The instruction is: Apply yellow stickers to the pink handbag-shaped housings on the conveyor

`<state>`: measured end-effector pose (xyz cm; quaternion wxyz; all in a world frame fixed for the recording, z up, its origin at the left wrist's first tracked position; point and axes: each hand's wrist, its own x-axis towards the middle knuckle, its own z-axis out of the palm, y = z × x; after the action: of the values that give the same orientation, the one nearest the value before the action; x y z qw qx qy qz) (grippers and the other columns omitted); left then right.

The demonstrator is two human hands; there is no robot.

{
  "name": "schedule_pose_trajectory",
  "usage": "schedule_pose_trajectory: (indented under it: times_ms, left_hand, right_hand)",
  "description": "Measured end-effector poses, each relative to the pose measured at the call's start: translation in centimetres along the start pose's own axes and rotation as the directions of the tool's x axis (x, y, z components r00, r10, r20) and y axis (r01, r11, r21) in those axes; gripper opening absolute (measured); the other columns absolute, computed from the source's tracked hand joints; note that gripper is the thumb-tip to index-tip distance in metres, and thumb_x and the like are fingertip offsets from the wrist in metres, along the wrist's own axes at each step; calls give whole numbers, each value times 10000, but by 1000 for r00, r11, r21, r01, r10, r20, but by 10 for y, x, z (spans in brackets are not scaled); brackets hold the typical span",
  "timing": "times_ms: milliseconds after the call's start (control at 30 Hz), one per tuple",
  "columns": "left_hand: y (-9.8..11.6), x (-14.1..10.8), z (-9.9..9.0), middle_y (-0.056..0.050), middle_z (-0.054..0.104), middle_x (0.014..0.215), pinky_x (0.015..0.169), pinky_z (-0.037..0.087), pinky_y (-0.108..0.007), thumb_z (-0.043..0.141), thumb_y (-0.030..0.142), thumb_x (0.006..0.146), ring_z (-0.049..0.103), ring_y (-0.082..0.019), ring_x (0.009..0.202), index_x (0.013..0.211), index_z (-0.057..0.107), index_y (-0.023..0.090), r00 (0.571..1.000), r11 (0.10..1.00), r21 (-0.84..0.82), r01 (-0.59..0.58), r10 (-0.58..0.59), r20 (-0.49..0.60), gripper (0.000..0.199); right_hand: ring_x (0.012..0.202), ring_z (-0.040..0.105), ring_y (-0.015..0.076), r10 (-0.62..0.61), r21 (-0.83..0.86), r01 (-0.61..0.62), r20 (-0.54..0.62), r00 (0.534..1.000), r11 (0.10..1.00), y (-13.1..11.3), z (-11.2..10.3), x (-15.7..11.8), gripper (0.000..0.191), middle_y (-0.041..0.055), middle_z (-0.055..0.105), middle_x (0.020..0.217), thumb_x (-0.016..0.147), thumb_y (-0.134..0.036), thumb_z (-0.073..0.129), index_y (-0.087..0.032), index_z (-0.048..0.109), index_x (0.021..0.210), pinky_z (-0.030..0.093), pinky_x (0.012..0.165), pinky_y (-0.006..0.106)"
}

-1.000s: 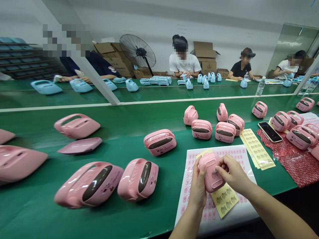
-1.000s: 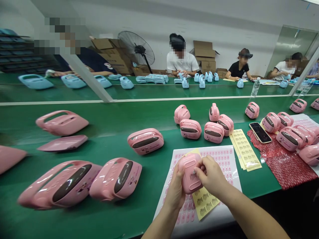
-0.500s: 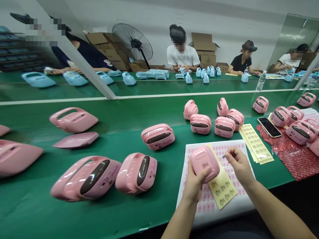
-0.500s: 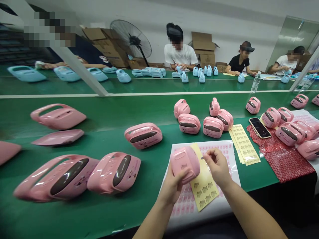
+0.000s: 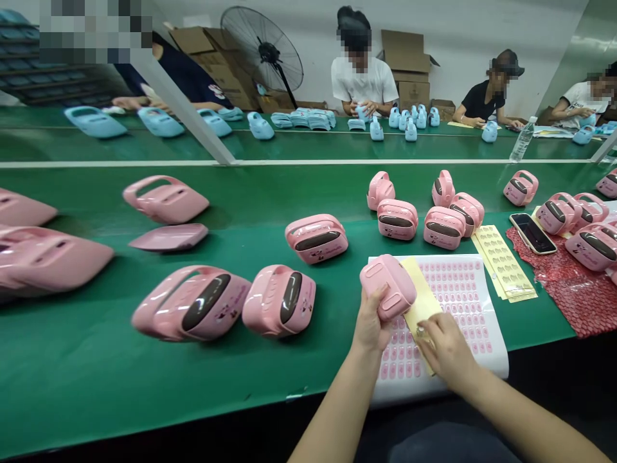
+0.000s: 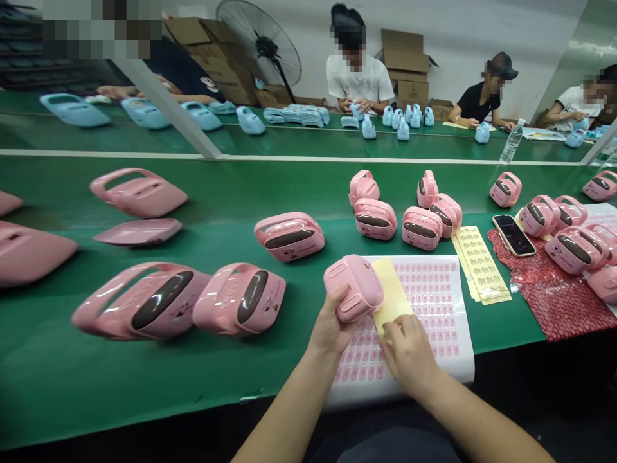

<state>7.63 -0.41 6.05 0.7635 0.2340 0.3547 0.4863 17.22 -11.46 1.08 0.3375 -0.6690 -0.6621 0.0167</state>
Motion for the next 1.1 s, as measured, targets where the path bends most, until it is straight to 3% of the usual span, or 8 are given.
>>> schedule_pose_trajectory:
  times_ms: [100,267,467,567,667,800,1100]
  left_hand:
    - [-1,-1,0,-13,658,891,551,506,-267,712,308,579,613,-181,744,1054,583,213,1000,1000,21,0,0,20,501]
    - [-3,-5,-1,-2,663,876,604,498,-259,711,300,592,614,-175,767,1055,591,214,999,1000,18,-3,2,38,486]
    - [-4,-5,-3,-2,684,822,576,509,-281,694,271,595,626,-181,709,1071,583,196,998,996,-68,58,-58,15,495]
    - [-3,-5,-5,-11,696,754,572,513,-282,665,250,615,637,-187,684,1078,581,166,996,984,-157,83,-89,-29,478]
    - [-1,-6,-6,-12,701,710,521,505,-281,622,239,655,638,-186,624,1103,570,162,990,974,-202,100,-117,-77,458]
    - [0,-11,-9,-19,710,707,520,512,-279,589,221,686,647,-185,624,1131,557,155,988,968,-228,102,-125,-88,451]
    - [3,-23,-12,-25,718,711,539,527,-303,604,191,668,656,-203,634,1176,532,154,981,966,-231,119,-151,-123,515]
  right_hand:
    - [791,552,215,-99,77,94,55,994,993,-11,1,-19,207,88,584,860,794,-151,565,-170,587,999,501,681,347]
    - [845,565,241,-106,7,106,21,994,994,-13,15,-32,325,104,619,942,784,-170,611,-192,565,1105,508,715,397]
    - [702,549,198,-215,-84,208,-81,973,975,-10,26,-39,197,60,595,725,859,-143,504,-190,618,1012,477,639,344]
    - [639,530,191,-187,-103,180,-72,980,978,-13,25,-39,148,43,559,656,865,-176,496,-197,636,907,468,583,330]
    - [699,566,215,-154,-111,148,-52,987,983,-14,23,-36,163,73,616,753,856,-213,518,-183,620,981,497,615,353]
    - [929,600,255,-247,-162,227,-111,963,960,-12,20,-35,287,127,666,1012,897,-255,440,-147,570,1128,507,747,377]
    - [940,616,209,-303,-121,289,-123,945,950,-9,8,-46,305,75,696,1016,926,-268,379,-175,583,1133,458,766,335]
